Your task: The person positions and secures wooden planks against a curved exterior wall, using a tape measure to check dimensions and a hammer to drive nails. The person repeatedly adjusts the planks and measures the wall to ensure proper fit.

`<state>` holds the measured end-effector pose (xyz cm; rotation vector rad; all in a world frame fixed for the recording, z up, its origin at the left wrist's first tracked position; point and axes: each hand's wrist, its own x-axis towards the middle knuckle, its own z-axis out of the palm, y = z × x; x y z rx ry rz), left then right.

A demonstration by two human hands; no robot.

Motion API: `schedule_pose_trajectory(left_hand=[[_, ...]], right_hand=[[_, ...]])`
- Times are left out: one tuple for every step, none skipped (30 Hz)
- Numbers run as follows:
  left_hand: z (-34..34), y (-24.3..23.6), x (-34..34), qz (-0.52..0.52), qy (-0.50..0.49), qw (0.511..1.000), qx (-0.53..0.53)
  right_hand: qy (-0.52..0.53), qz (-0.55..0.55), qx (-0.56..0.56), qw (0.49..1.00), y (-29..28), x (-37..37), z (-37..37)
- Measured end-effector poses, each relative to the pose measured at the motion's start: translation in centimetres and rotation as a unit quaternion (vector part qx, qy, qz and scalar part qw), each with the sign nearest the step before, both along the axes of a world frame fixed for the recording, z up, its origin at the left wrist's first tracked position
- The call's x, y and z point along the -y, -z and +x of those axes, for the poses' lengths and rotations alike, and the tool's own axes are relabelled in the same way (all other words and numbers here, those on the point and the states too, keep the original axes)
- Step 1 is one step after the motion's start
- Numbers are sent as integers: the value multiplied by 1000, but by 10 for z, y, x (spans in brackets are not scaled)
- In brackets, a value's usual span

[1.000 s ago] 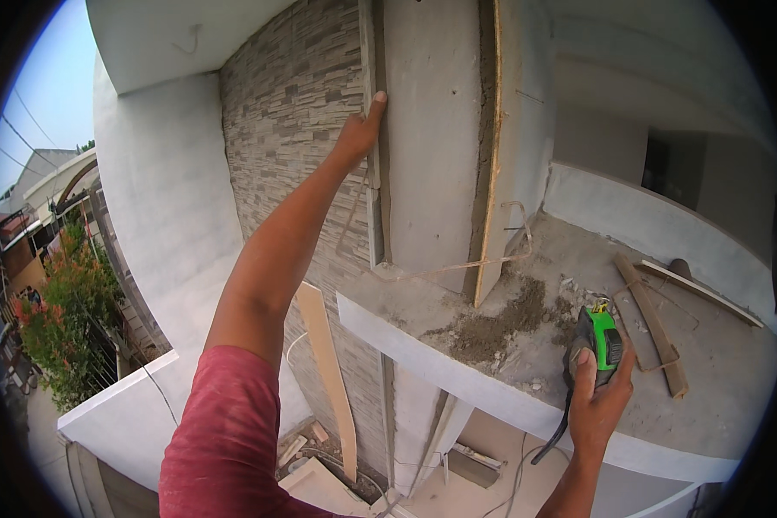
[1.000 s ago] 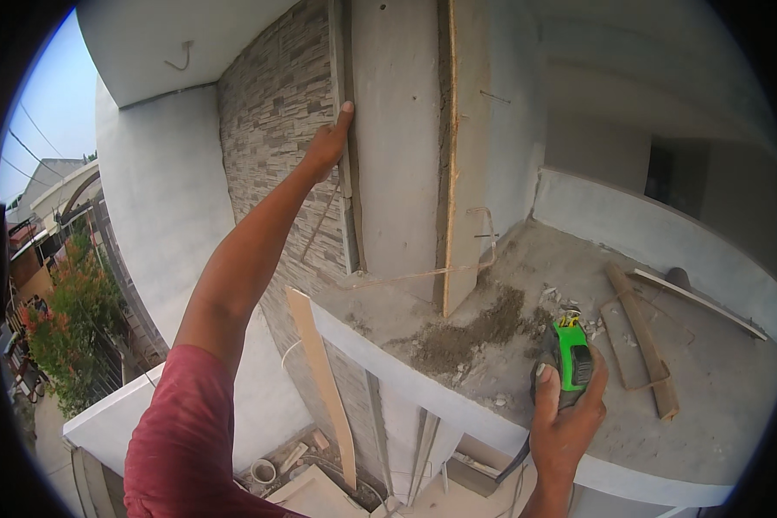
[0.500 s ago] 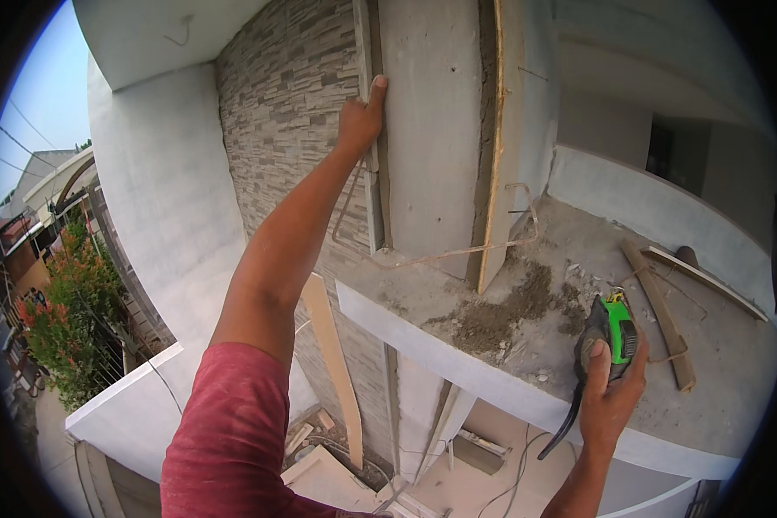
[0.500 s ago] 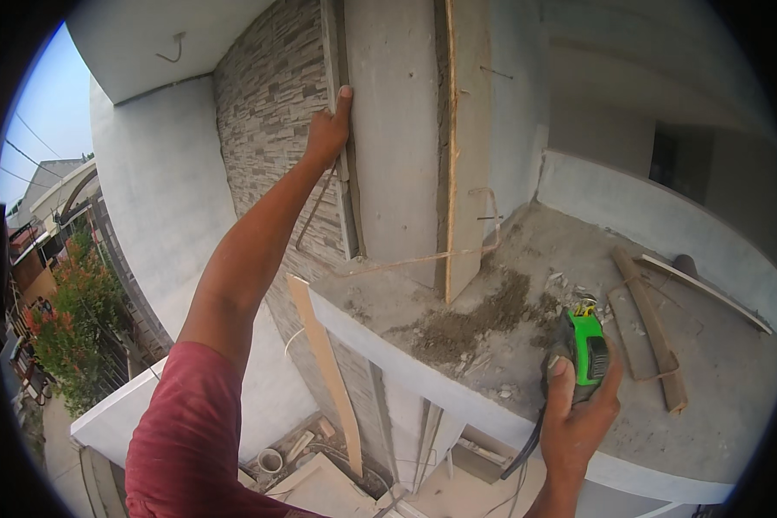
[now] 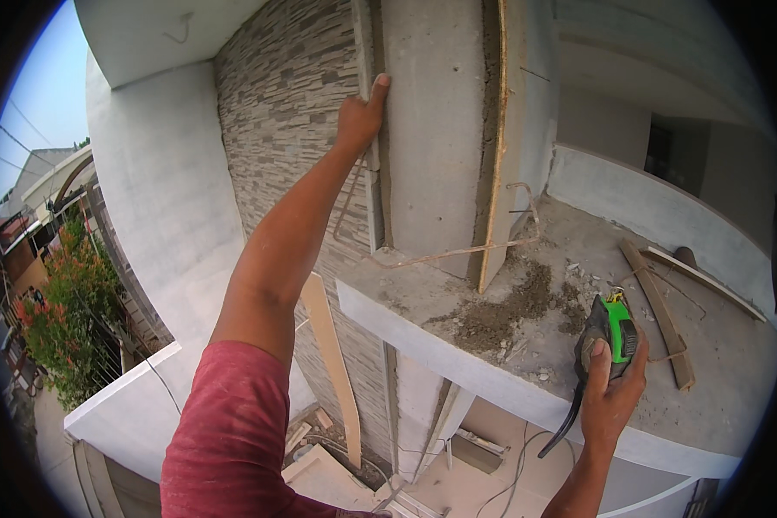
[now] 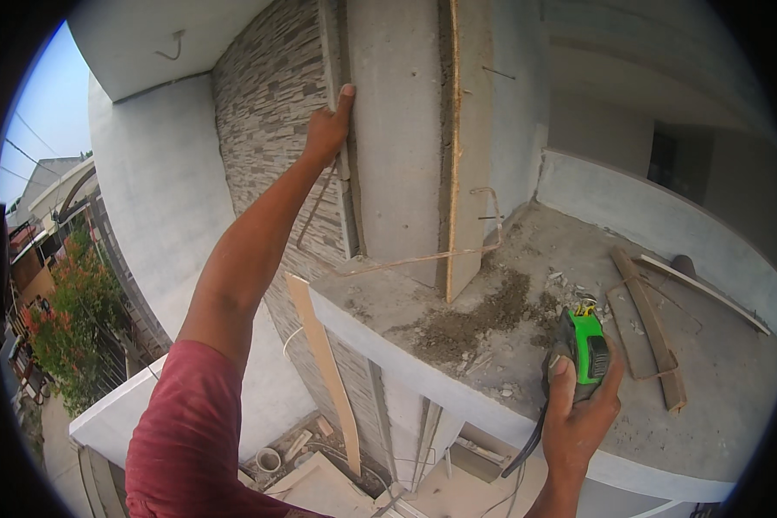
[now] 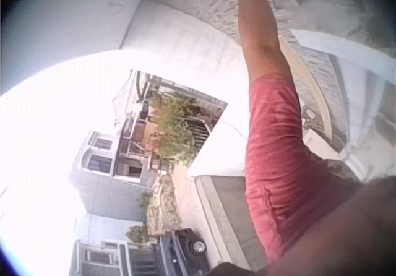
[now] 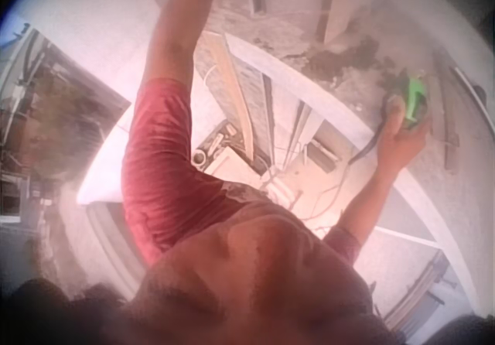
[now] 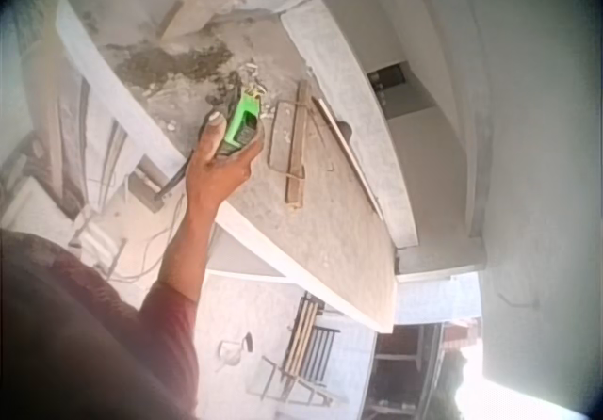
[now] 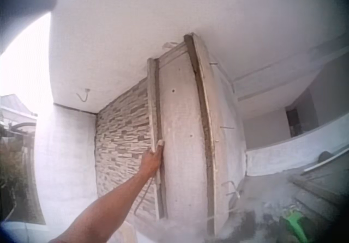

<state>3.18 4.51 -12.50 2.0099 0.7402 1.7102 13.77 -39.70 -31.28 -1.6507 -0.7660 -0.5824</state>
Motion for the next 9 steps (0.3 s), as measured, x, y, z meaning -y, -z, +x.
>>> schedule_pose_trajectory(left_hand=[[-1, 0, 1, -3, 7, 1000, -4], [-2, 0, 1, -8, 5, 1000, -9], [-2, -1, 1, -13, 3, 1000, -14], [-2, -2, 1, -20, 0, 1000, -18], [-1, -3, 0, -20, -4, 1000, -14], [1, -3, 0, -23, -9, 1000, -11], [3, -4, -2, -29, -16, 999, -11], [2, -4, -4, -14, -20, 999, -26], [-1, -4, -6, -7, -26, 999, -43]], right_hand=[[-1, -3, -9, 1000, 0, 0, 0], [-2, -2, 1, 1000, 0, 0, 0], [-6, -2, 1, 1000, 0, 1, 0], [-10, 0, -5, 1000, 0, 1, 0], [-13, -1, 4, 1000, 0, 1, 0], [-15, 1, 6, 1000, 0, 1, 0], [-17, 2, 6, 1000, 0, 1, 1], [-27, 2, -6, 1000, 0, 1, 1], [-39, 3, -25, 999, 0, 2, 1]])
